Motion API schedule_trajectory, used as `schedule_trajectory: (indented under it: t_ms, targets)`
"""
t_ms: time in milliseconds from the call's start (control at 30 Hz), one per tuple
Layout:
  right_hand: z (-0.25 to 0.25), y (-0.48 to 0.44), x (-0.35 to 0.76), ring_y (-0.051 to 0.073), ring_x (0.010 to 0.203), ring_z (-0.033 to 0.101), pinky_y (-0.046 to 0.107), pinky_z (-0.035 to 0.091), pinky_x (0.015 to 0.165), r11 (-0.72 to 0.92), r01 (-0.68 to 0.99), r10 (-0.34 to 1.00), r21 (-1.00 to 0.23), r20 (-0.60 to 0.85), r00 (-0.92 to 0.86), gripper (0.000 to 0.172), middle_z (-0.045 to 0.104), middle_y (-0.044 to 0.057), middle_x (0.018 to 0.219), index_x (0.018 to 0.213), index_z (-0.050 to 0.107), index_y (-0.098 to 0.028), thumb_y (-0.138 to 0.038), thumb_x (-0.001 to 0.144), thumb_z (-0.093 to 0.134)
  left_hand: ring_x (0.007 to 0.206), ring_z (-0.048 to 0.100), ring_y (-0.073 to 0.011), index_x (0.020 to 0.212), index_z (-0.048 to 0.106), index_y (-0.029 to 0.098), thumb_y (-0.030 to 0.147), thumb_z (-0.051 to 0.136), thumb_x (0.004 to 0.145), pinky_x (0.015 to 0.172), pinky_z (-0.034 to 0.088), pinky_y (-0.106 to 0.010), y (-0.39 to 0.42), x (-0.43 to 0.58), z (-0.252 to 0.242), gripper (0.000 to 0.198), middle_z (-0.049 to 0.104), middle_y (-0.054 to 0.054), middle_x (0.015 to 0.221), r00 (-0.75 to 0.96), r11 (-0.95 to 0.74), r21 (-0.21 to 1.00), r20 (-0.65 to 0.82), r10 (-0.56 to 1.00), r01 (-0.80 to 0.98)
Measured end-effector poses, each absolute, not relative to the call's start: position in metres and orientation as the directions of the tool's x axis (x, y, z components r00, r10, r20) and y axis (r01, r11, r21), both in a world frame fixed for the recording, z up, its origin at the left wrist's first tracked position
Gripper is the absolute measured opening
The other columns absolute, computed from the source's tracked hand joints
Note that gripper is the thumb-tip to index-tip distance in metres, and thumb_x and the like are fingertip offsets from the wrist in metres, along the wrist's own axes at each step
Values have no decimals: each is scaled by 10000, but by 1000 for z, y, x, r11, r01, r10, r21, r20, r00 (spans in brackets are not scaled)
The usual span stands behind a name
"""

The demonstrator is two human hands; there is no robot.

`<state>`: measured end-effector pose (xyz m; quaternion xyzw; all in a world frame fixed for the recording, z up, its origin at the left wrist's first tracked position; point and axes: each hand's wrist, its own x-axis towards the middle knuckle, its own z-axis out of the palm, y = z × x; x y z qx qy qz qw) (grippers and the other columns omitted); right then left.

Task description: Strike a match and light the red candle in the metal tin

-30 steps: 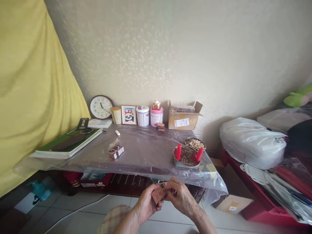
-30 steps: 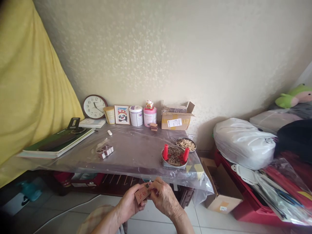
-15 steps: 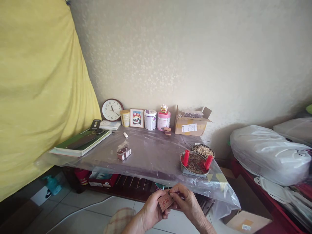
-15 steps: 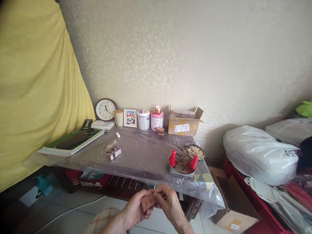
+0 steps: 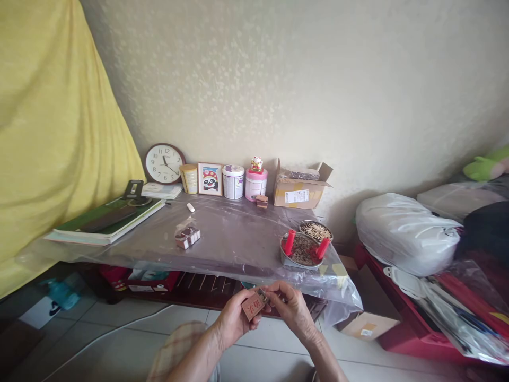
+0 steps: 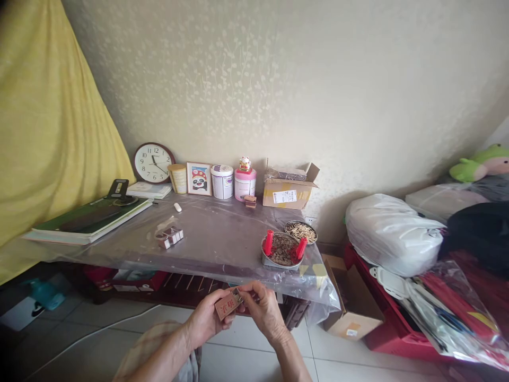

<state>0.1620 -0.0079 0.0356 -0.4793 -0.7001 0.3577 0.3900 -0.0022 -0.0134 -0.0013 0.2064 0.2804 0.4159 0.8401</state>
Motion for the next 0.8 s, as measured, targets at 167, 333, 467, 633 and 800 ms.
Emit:
schedule_trajectory:
  t_ms: [167, 333, 467, 633, 800]
  targets:
    - [36, -9, 161, 141, 602, 617, 229, 478, 597, 320, 419, 941, -850, 233, -245, 246, 687, 17, 683, 802, 691, -176, -378, 866, 568, 435, 515, -103, 992, 662, 115, 309, 492, 816, 446, 256, -228, -15, -2, 0, 312, 723, -112, 715, 505, 572, 583, -296, 811, -577]
    - [37, -11, 162, 137, 576, 606, 223, 467, 570, 304, 400, 948, -865, 231, -221, 277, 684, 16, 658, 807, 689, -170, -412, 868, 566, 438, 509, -99, 1054, 647, 116, 306, 494, 814, 447, 253, -226, -15, -3, 1, 342, 723, -111, 730, 503, 566, 583, -289, 815, -583]
    - [38, -12, 162, 133, 584, 602, 219, 460, 580, 334, 427, 937, -840, 245, -251, 260, 687, 12, 666, 770, 680, -176, -389, 869, 569, 437, 510, -103, 1113, 623, 122, 306, 485, 814, 450, 250, -227, -14, -3, 1, 377, 718, -107, 717, 505, 572, 579, -295, 812, -581]
    - [39, -11, 162, 125, 567, 579, 213, 454, 562, 317, 429, 946, -846, 247, -212, 261, 673, 4, 648, 786, 688, -175, -389, 868, 561, 435, 506, -102, 1108, 622, 110, 304, 479, 818, 450, 246, -233, -15, -4, 1, 378, 712, -112, 719, 501, 560, 588, -282, 818, -584]
    - [39, -10, 163, 131, 584, 593, 220, 460, 583, 357, 433, 930, -827, 271, -249, 244, 681, 4, 659, 780, 684, -182, -378, 866, 567, 435, 507, -103, 1125, 614, 103, 295, 479, 813, 452, 242, -235, -15, -4, 3, 390, 708, -116, 713, 499, 557, 594, -282, 820, -580]
